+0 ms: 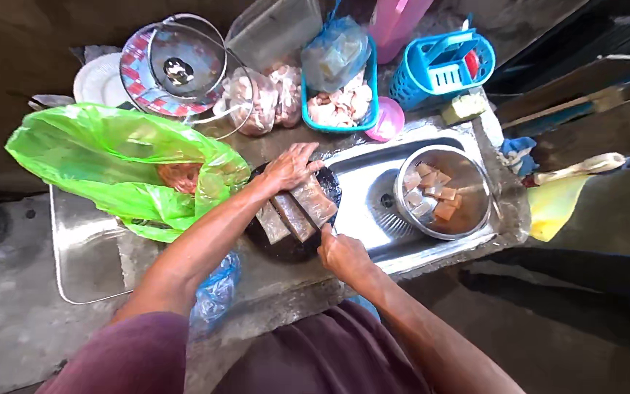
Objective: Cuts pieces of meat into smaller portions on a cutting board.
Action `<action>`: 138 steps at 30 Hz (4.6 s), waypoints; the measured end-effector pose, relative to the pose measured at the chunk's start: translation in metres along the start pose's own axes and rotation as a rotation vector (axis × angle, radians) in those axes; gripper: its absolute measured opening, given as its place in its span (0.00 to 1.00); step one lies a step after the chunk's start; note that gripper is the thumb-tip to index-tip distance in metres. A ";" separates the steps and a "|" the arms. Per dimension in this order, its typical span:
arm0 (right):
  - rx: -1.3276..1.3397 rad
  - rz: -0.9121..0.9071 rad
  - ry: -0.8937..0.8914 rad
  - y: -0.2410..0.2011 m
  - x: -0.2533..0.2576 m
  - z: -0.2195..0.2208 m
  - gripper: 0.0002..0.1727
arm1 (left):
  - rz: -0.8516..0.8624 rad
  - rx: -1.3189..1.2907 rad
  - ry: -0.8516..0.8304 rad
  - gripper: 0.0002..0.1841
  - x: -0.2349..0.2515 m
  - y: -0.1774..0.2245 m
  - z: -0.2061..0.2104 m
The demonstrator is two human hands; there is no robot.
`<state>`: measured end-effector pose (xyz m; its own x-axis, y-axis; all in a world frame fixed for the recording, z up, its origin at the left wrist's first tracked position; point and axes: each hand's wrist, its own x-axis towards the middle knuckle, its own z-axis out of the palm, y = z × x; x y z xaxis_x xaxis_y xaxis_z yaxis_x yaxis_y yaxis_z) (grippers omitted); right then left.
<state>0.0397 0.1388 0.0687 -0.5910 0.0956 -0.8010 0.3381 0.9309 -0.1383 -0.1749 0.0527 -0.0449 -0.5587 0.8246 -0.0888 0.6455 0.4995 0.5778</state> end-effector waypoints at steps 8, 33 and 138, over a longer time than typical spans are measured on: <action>-0.002 -0.020 0.019 0.006 0.015 0.016 0.25 | -0.050 0.041 -0.043 0.46 -0.003 0.006 -0.002; 0.221 -0.170 0.050 0.028 0.021 0.022 0.25 | -0.085 0.304 0.465 0.18 -0.144 0.092 0.081; 0.030 0.059 0.210 0.026 0.018 0.035 0.23 | 0.142 -0.081 -0.096 0.35 0.040 0.018 0.006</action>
<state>0.0637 0.1525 0.0304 -0.7077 0.2242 -0.6700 0.3968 0.9108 -0.1143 -0.1826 0.0960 -0.0426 -0.4103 0.9087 -0.0766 0.6678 0.3566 0.6534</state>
